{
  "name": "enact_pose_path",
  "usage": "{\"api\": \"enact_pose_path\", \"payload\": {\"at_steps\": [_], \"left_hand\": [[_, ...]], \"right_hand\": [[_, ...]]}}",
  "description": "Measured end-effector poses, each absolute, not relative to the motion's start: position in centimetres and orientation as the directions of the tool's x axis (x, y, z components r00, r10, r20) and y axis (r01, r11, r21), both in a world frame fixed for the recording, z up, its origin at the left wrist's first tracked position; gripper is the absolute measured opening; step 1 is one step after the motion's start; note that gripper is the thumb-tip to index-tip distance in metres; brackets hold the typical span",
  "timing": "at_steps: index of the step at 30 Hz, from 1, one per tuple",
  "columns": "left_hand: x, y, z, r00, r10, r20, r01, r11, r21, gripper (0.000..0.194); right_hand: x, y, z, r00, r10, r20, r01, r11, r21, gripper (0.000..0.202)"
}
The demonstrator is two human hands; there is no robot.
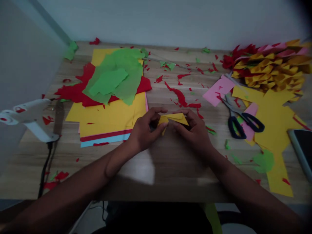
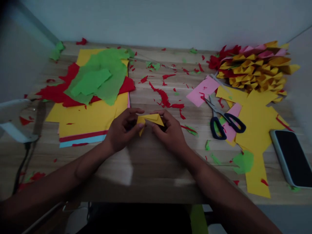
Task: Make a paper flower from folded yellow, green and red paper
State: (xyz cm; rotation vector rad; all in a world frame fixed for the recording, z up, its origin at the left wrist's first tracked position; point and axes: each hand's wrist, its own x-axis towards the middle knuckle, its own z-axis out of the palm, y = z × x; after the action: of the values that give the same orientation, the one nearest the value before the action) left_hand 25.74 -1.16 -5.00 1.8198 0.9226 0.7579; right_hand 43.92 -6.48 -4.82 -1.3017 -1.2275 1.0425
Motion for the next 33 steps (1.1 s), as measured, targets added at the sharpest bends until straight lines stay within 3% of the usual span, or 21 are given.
{"api": "enact_pose_path", "payload": {"at_steps": [15,20,23,33], "left_hand": [[25.44,-1.03,-4.69,0.613,0.784,0.1,0.387,-0.409,0.826,0.03],[25.53,-1.05,-4.57,0.656,0.75,0.08,0.364,-0.408,0.837,0.023],[25.63,-1.05,-4.51,0.645,0.756,0.109,0.343,-0.414,0.843,0.021],[25.72,-1.0,-4.34,0.505,0.86,0.075,0.278,-0.244,0.929,0.017]], "right_hand": [[43.93,-7.32,-4.01,-0.019,0.998,0.056,0.156,0.058,-0.986,0.034],[43.9,-6.88,-4.61,0.045,0.999,0.004,0.25,-0.007,-0.968,0.012],[43.8,-6.7,-4.66,0.074,0.997,0.02,0.305,-0.004,-0.952,0.014],[43.75,-7.06,-4.42,0.021,1.0,0.0,0.393,-0.008,-0.92,0.012]]}}
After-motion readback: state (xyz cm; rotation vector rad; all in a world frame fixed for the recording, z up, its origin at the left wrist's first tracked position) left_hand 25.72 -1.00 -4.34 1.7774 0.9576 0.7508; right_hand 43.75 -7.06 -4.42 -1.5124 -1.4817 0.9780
